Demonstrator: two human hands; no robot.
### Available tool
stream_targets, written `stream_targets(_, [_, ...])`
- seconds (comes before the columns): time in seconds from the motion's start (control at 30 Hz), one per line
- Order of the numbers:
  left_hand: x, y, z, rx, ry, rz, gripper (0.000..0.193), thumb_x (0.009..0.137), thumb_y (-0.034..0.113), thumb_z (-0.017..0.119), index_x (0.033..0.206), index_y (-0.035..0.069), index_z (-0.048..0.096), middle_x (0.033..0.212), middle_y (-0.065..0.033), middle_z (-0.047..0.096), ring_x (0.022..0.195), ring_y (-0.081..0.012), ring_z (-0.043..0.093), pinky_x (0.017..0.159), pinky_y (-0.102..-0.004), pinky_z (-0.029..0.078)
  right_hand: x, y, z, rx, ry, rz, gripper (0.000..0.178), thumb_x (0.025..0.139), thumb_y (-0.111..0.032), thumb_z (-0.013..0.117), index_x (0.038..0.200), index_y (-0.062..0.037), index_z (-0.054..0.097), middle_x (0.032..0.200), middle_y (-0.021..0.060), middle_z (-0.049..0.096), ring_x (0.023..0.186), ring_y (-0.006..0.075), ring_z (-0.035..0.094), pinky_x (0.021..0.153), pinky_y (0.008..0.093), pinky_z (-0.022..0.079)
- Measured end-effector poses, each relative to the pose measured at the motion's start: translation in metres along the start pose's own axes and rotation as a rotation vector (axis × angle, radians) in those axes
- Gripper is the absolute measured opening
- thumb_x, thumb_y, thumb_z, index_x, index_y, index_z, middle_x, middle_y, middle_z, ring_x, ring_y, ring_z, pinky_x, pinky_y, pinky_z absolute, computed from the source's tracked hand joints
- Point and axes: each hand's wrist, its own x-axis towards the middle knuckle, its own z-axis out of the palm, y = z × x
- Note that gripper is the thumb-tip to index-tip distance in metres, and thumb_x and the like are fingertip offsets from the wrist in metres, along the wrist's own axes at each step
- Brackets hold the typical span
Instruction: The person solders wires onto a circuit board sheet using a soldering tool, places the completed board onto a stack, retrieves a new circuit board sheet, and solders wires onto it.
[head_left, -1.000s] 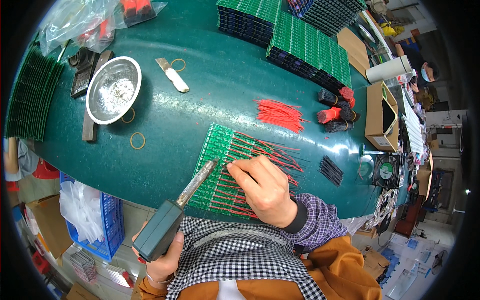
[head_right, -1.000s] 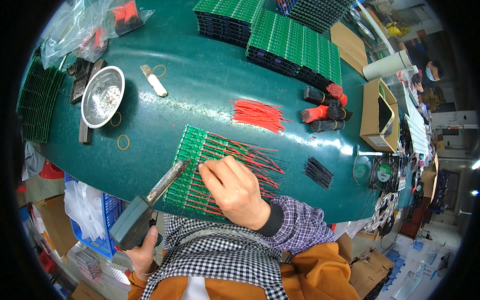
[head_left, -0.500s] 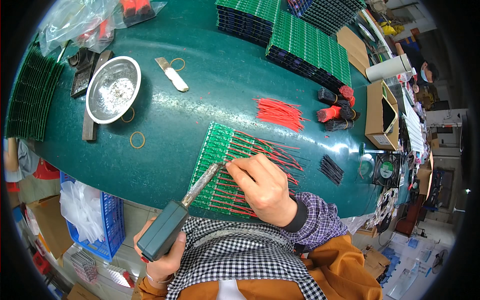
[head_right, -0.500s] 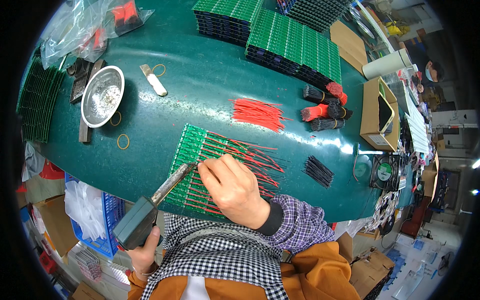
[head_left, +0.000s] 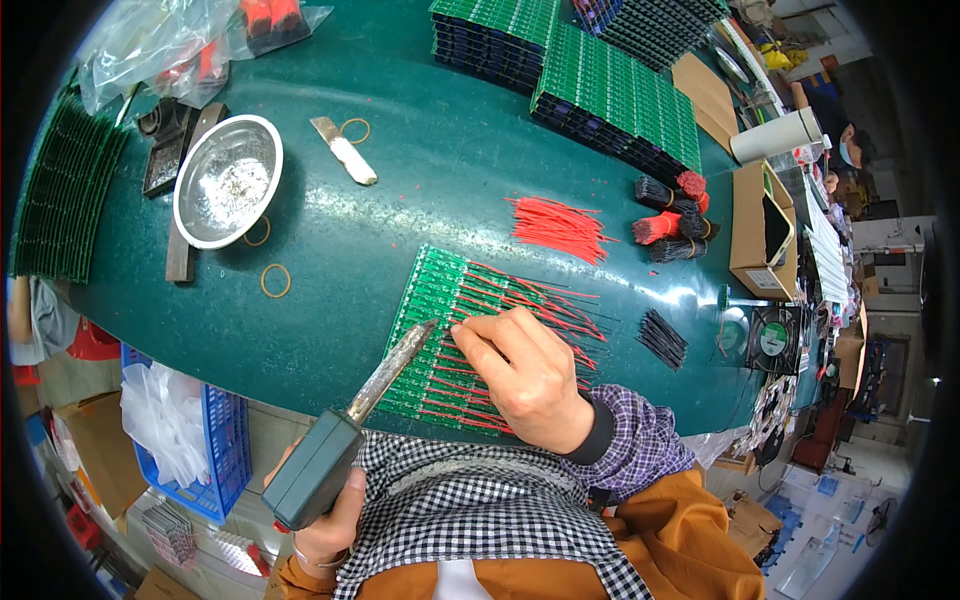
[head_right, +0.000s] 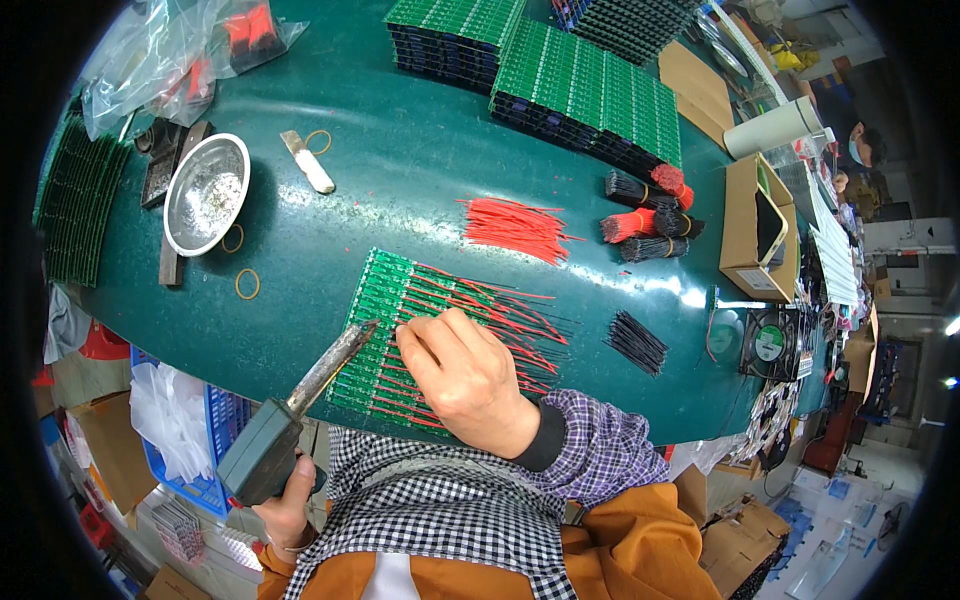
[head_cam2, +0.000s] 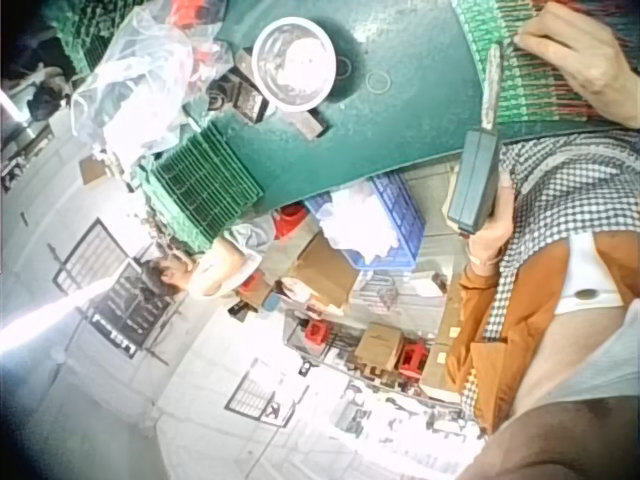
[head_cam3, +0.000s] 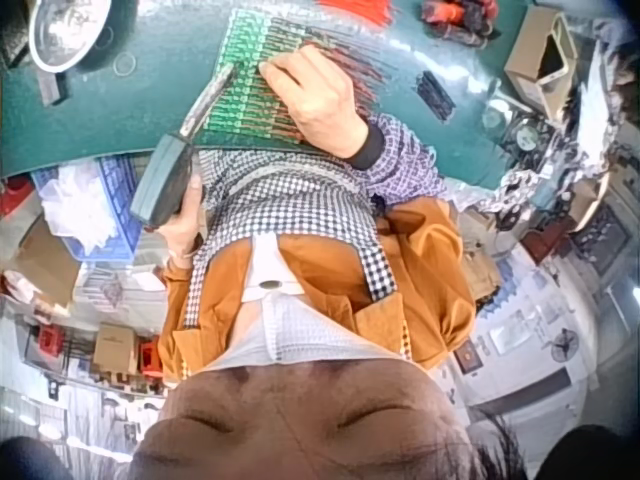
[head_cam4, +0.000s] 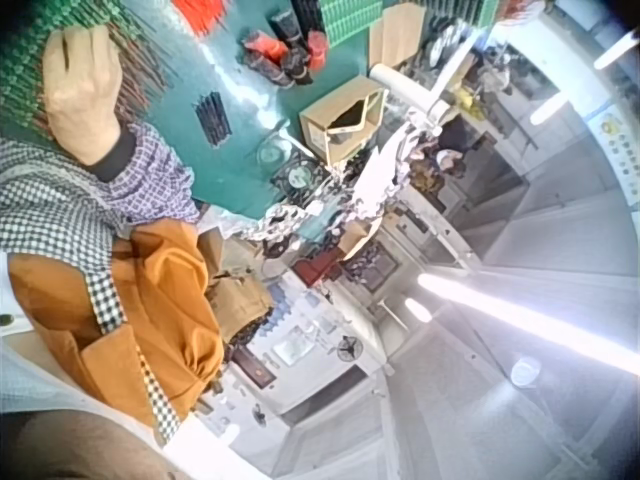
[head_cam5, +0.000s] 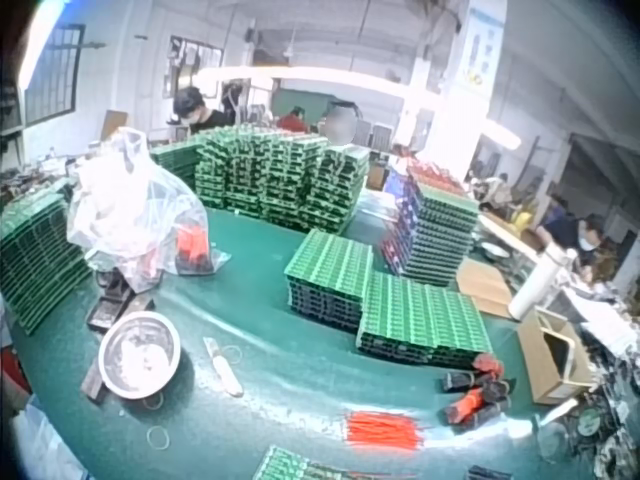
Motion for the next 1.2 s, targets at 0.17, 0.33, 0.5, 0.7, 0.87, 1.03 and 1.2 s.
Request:
stream_targets(0.17, [-0.001,0.004,0.000,0.001,-0.008,-0.002,0.039,0.077,0.008,0.083,0.112,-0.006,0.072,0.102,-0.0167,0.068,0.083,-0.0273,0.067,0.072,-0.0370,0.053,0.000,-0.002,-0.001,0.010,0.011,0.033,0.032,0.072,0.003,0.074,0.104,0.0064,0.073,0.098,0.0131,0.071,0.083,0.0254,0.068,0.068,0.0349,0.057])
stream_targets(0.33, [-0.016,-0.015,-0.006,0.070,0.015,-0.003,0.043,0.078,0.009,0.085,0.116,-0.006,0.070,0.107,-0.0172,0.067,0.087,-0.0274,0.068,0.074,-0.0376,0.054,-0.001,-0.001,0.000,0.067,0.052,0.032,0.036,0.069,0.007,0.074,0.105,0.0069,0.073,0.098,0.0137,0.071,0.084,0.0270,0.069,0.069,0.0361,0.058])
stream_targets(0.5, [-0.017,-0.014,-0.008,0.001,0.003,-0.096,0.050,0.078,0.008,0.086,0.121,-0.007,0.067,0.114,-0.0176,0.066,0.093,-0.0268,0.068,0.078,-0.0380,0.054,-0.006,0.001,0.000,0.086,0.116,-0.030,0.037,0.071,-0.001,0.072,0.108,0.0071,0.070,0.103,0.0141,0.068,0.087,0.0276,0.066,0.072,0.0369,0.058])
stream_targets(0.7, [-0.012,-0.009,-0.003,0.044,0.056,0.041,0.041,0.077,0.009,0.085,0.112,-0.006,0.072,0.104,-0.0167,0.068,0.086,-0.0265,0.068,0.074,-0.0379,0.054,-0.007,-0.004,-0.002,0.114,0.043,0.044,0.036,0.069,0.006,0.073,0.104,0.0068,0.074,0.099,0.0146,0.072,0.085,0.0278,0.069,0.072,0.0367,0.059])
stream_targets(0.87, [-0.007,0.002,-0.002,0.019,0.020,-0.043,0.035,0.076,0.009,0.083,0.106,-0.007,0.073,0.095,-0.0172,0.070,0.077,-0.0270,0.068,0.069,-0.0370,0.054,-0.010,-0.001,0.000,0.091,0.021,-0.005,0.041,0.069,0.000,0.071,0.109,0.0076,0.069,0.103,0.0143,0.068,0.087,0.0276,0.065,0.072,0.0360,0.057])
stream_targets(1.03, [0.000,0.008,0.000,0.050,0.002,0.043,0.032,0.074,0.007,0.081,0.102,-0.007,0.074,0.090,-0.0173,0.070,0.072,-0.0280,0.068,0.065,-0.0364,0.053,-0.011,-0.001,0.001,0.084,0.014,-0.013,0.041,0.069,-0.001,0.071,0.109,0.0076,0.069,0.103,0.0142,0.067,0.086,0.0275,0.065,0.072,0.0360,0.057])
stream_targets(1.2, [0.000,0.002,0.001,0.078,0.001,0.114,0.032,0.071,0.006,0.080,0.100,-0.006,0.075,0.088,-0.0164,0.070,0.069,-0.0274,0.068,0.062,-0.0359,0.053,-0.011,-0.001,0.000,0.089,0.011,-0.014,0.041,0.069,-0.001,0.070,0.109,0.0075,0.069,0.103,0.0143,0.067,0.086,0.0276,0.065,0.072,0.0358,0.057])
